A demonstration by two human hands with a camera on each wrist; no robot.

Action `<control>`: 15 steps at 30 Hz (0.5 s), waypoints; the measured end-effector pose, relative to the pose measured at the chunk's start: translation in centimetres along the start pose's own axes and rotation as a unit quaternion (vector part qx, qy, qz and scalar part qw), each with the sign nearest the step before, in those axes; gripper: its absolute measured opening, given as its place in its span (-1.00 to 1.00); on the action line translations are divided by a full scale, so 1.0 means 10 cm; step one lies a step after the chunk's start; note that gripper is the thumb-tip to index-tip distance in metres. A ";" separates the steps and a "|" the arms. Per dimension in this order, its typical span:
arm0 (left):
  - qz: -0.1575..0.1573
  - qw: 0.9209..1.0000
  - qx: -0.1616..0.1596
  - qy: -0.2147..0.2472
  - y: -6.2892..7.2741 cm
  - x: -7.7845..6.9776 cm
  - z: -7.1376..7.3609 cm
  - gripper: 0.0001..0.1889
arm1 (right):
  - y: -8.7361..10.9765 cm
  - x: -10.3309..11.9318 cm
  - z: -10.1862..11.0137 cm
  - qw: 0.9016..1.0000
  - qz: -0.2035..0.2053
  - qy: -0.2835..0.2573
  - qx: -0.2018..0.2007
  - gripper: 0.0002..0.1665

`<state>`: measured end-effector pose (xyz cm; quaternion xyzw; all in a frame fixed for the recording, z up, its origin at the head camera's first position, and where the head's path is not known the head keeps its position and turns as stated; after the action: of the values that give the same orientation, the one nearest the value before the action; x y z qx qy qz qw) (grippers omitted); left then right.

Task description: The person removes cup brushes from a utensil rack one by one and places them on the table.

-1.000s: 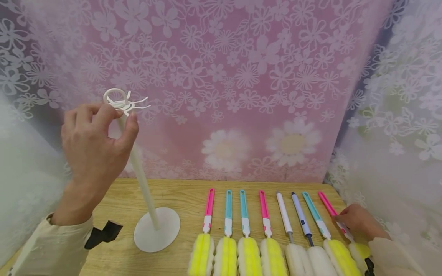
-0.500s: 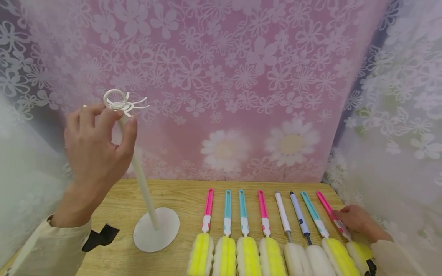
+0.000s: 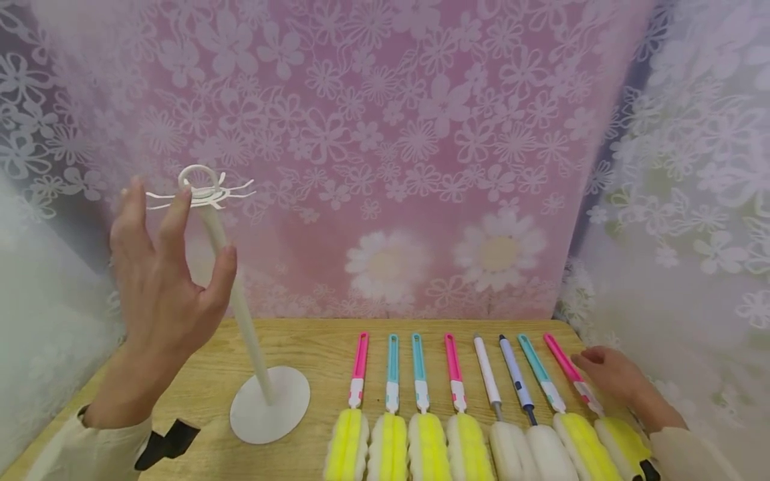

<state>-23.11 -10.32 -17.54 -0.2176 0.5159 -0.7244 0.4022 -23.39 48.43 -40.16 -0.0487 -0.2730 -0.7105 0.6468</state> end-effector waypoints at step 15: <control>-0.104 0.991 -0.058 0.055 0.44 -0.28 -0.25 -0.53 | 0.23 0.81 0.04 0.991 0.088 0.008 -0.101 -0.21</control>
<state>-21.73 -7.27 -22.26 -0.2530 0.5530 -0.7419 0.2823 -22.64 41.41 -35.64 -0.1321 -0.1895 -0.6754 0.7003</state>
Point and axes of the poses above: each hand's wrist, its own y-axis away from the middle knuckle, its own z-axis out of the back of the hand, x = y × z, the point moved 5 cm from there along -y, towards the middle knuckle, and after that the axes turned 11 degrees about x, right-handed, at the moved point
